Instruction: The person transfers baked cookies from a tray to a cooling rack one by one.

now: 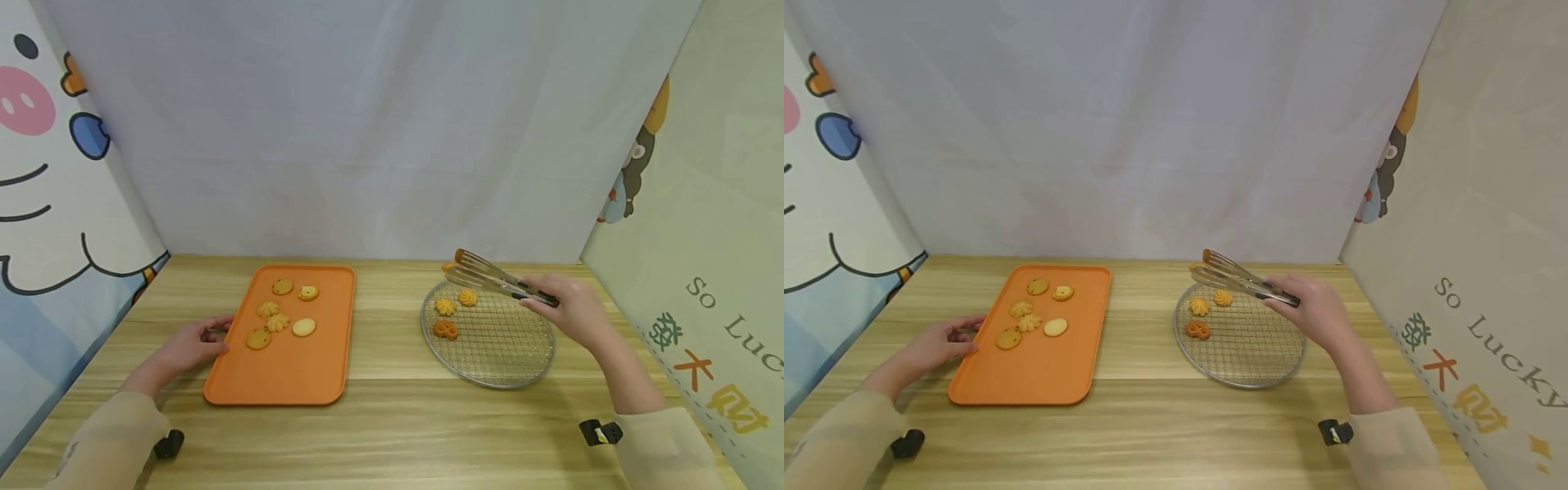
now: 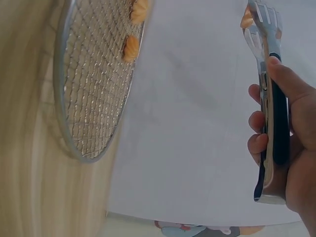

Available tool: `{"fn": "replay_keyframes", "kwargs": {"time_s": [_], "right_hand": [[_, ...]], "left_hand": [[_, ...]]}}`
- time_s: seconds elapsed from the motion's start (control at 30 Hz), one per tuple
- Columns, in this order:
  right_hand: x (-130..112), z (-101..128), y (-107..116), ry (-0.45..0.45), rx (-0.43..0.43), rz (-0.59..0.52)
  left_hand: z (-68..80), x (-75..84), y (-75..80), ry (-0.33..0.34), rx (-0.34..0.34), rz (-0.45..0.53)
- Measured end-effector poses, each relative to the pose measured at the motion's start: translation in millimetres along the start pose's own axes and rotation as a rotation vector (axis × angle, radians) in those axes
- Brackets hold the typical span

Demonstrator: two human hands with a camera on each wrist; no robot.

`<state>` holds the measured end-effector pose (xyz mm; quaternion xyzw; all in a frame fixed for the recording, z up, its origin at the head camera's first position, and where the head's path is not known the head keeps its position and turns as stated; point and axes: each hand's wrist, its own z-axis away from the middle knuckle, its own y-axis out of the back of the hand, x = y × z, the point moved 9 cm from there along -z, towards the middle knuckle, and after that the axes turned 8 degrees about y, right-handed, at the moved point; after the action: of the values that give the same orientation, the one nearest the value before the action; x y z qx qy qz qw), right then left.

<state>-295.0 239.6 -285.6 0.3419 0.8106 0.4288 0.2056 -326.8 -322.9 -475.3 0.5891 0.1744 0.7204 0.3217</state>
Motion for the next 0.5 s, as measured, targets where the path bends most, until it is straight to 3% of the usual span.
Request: {"fn": "replay_keyframes", "kwargs": {"time_s": [0.17, 0.5], "right_hand": [[8.0, 14.7, -4.8, 0.004, 0.008, -0.005], [28.8, 41.3, -26.3, -0.074, -0.076, -0.010]], "left_hand": [[0.9, 2.2, 0.0, -0.012, 0.006, 0.003], [0.6, 3.1, -0.4, -0.009, 0.010, -0.002]]}}
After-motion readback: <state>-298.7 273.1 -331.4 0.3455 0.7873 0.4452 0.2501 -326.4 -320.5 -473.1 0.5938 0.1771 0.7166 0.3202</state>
